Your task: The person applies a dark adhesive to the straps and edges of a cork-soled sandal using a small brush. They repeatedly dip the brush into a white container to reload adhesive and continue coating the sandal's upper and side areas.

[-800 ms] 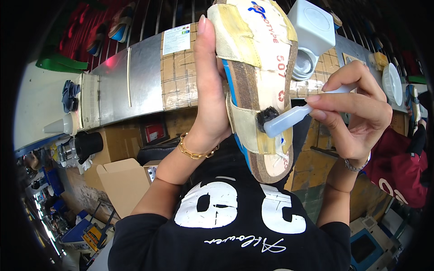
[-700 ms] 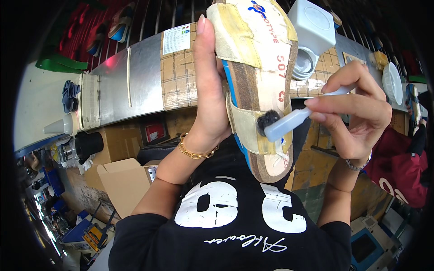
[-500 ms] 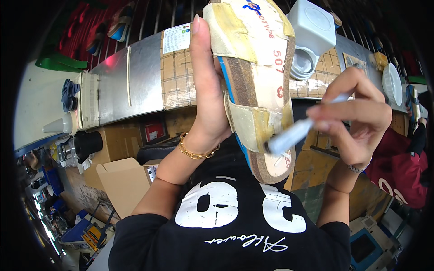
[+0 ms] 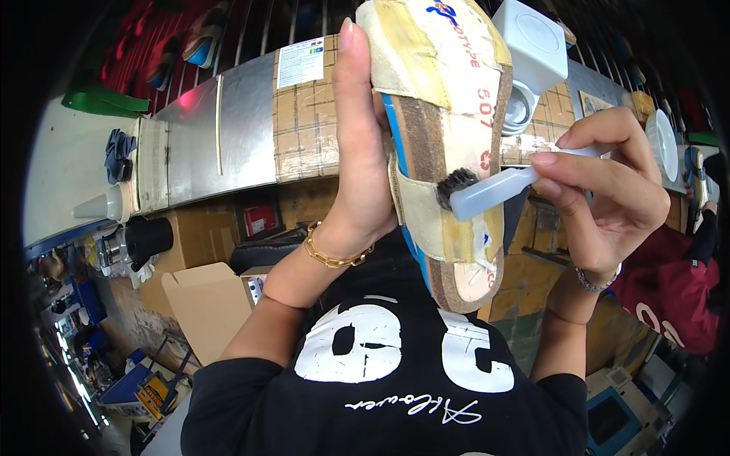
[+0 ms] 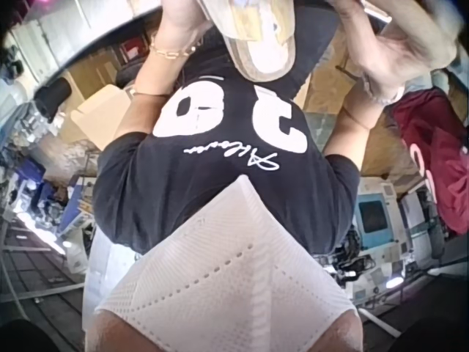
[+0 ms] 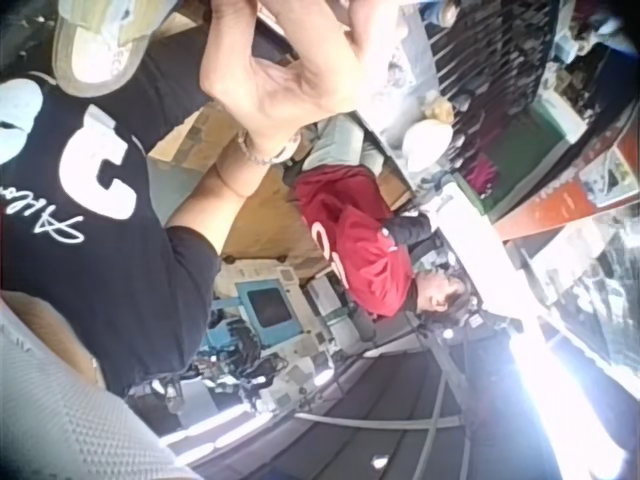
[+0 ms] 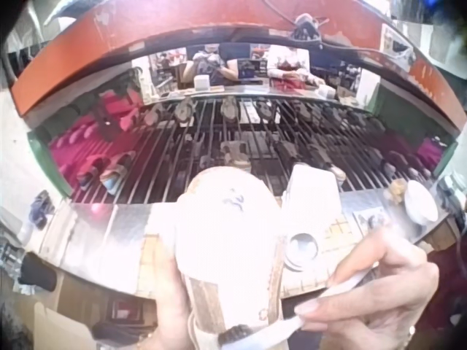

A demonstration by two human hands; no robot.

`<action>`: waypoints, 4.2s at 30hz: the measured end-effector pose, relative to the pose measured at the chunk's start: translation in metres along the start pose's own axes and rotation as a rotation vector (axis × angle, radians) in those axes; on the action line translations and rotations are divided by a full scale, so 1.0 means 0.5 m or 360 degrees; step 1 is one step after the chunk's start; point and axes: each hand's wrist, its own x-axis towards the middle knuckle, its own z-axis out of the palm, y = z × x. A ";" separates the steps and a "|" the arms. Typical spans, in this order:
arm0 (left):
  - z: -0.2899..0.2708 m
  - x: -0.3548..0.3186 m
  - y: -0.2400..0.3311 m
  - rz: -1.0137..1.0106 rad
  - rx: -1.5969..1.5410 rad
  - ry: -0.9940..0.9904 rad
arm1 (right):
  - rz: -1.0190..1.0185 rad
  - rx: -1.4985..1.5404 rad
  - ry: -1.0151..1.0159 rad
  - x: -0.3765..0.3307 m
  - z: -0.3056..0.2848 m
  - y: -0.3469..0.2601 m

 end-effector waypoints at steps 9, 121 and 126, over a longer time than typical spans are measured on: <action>-0.019 -0.001 -0.002 0.0145 0.0046 -0.0149 | 0.0063 0.0026 -0.0085 -0.002 -0.009 0.000; -0.219 0.069 0.037 -0.0324 -0.0300 -0.0261 | 0.0206 0.0082 0.0398 -0.033 0.070 0.075; -0.376 0.210 0.134 -0.0104 -0.0483 -0.0254 | 0.0659 0.0427 0.0815 -0.091 0.002 0.132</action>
